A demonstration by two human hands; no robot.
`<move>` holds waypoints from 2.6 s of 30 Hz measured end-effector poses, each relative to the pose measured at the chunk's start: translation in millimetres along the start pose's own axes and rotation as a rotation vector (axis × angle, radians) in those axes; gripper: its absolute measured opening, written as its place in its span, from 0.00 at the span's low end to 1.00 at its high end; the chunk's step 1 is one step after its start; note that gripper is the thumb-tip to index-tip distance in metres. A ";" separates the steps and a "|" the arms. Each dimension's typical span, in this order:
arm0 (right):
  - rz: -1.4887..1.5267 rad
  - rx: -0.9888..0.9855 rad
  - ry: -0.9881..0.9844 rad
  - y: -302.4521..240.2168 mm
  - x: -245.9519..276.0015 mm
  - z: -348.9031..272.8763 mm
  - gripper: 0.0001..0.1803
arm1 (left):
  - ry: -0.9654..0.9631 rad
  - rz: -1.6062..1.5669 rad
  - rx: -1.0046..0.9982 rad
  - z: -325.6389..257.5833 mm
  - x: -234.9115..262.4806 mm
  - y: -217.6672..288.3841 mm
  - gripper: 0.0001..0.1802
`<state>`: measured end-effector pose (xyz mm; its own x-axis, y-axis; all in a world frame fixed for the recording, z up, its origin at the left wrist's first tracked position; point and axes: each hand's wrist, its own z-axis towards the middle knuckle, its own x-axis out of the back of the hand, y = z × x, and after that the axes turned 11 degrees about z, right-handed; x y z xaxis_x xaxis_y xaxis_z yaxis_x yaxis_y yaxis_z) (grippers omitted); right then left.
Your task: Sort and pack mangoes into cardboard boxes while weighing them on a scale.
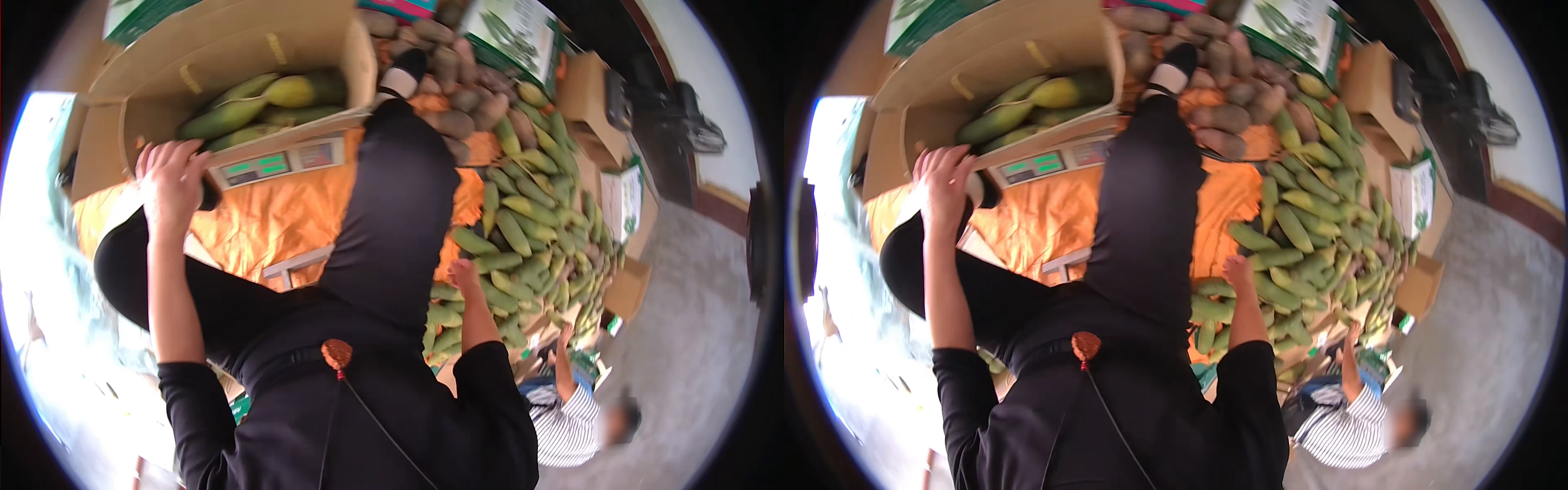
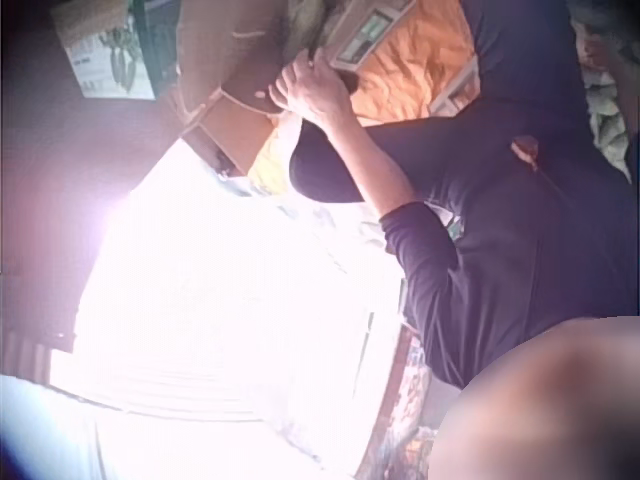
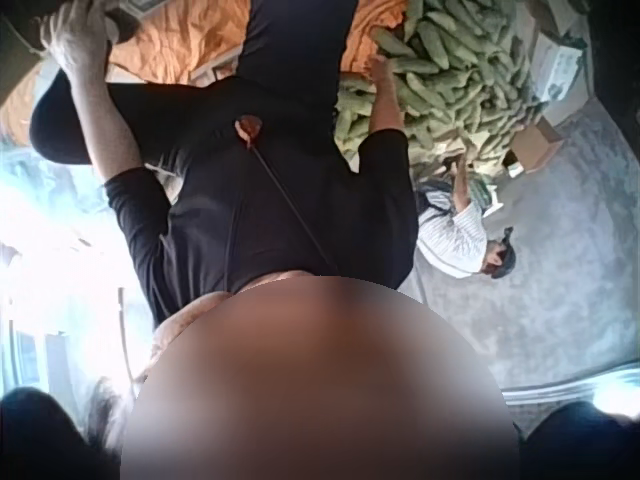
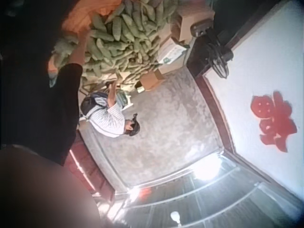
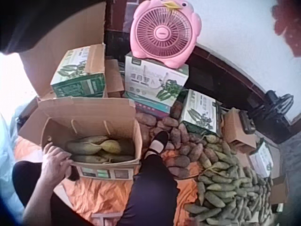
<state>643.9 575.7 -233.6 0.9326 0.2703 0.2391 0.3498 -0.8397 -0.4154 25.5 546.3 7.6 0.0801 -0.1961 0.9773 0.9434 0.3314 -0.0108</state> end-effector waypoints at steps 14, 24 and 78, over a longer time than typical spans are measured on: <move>-0.087 -0.247 0.202 11.7 -15.9 -22.5 0.09 | -0.023 0.091 -0.066 -0.1 -2.3 -10.4 0.11; 0.571 -0.243 0.407 48.6 15.0 8.0 0.15 | -0.001 0.118 -0.077 -1.8 -8.7 -13.2 0.11; -0.078 0.891 -0.711 -430.6 -136.8 -209.9 0.28 | 0.201 -0.222 0.106 1.9 12.6 -9.0 0.07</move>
<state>347.1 801.4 96.8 0.6452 0.7508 -0.1415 0.0828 -0.2528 -0.9640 17.4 542.6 20.3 -0.0518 -0.4489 0.8921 0.9071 0.3524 0.2300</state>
